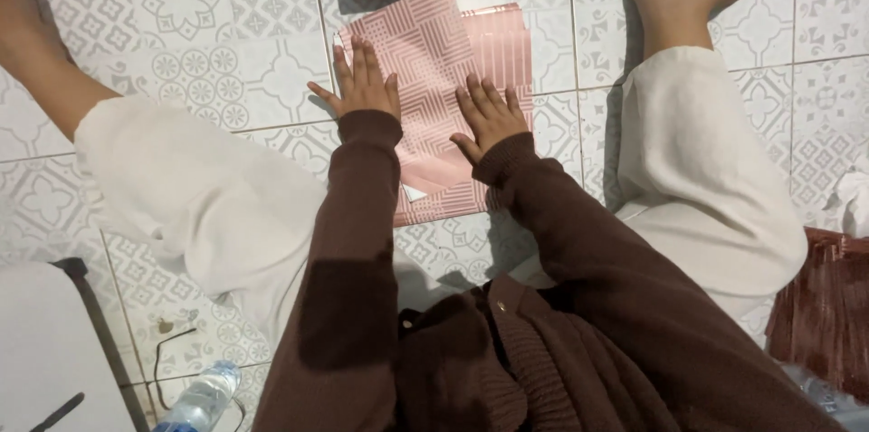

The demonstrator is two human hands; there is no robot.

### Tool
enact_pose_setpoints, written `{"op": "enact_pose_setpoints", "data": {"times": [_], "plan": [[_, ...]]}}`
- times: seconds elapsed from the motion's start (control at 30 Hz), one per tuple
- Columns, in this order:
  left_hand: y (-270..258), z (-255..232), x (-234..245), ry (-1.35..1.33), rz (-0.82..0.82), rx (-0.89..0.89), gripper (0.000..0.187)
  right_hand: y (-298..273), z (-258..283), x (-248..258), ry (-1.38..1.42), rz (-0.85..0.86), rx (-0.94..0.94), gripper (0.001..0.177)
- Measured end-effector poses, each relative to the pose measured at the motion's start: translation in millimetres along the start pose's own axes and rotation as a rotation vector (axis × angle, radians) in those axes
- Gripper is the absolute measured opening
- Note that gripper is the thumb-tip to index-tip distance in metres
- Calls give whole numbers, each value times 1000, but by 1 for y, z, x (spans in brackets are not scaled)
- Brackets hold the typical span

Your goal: The person folds and assembles a decorative pink cardboard box while sitting on the floor.

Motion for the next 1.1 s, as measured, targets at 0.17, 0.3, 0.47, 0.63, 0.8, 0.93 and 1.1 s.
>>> {"op": "enact_pose_setpoints", "data": {"times": [0.17, 0.3, 0.47, 0.63, 0.8, 0.93, 1.1], "plan": [[-2, 4, 9, -39, 26, 1, 67, -4, -11, -14, 77, -38, -52, 86], [-9, 10, 15, 5, 150, 43, 70, -34, -9, -26, 92, 40, -106, 87], [-5, 11, 13, -9, 249, 51, 72, -50, -16, -34, 56, 100, -189, 86], [-41, 50, -20, -650, -336, -25, 66, -79, -47, -34, 494, -273, -135, 96], [-114, 50, -84, -432, 465, 100, 73, -89, -66, -44, 460, -174, -250, 41], [-90, 53, -128, -232, 396, -39, 36, -82, -65, -72, 524, -23, -332, 22], [-108, 56, -91, -501, 260, -38, 27, -94, -44, -47, 657, -282, -9, 15]]}}
Point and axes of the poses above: each hand's wrist, its own y-axis towards the middle knuckle, its own x-axis out of the back of the hand, z = x × y, the point moved 4 cm from there along y, towards the middle knuckle, and after that the axes turned 15 degrees about z, right-handed, at the moved point
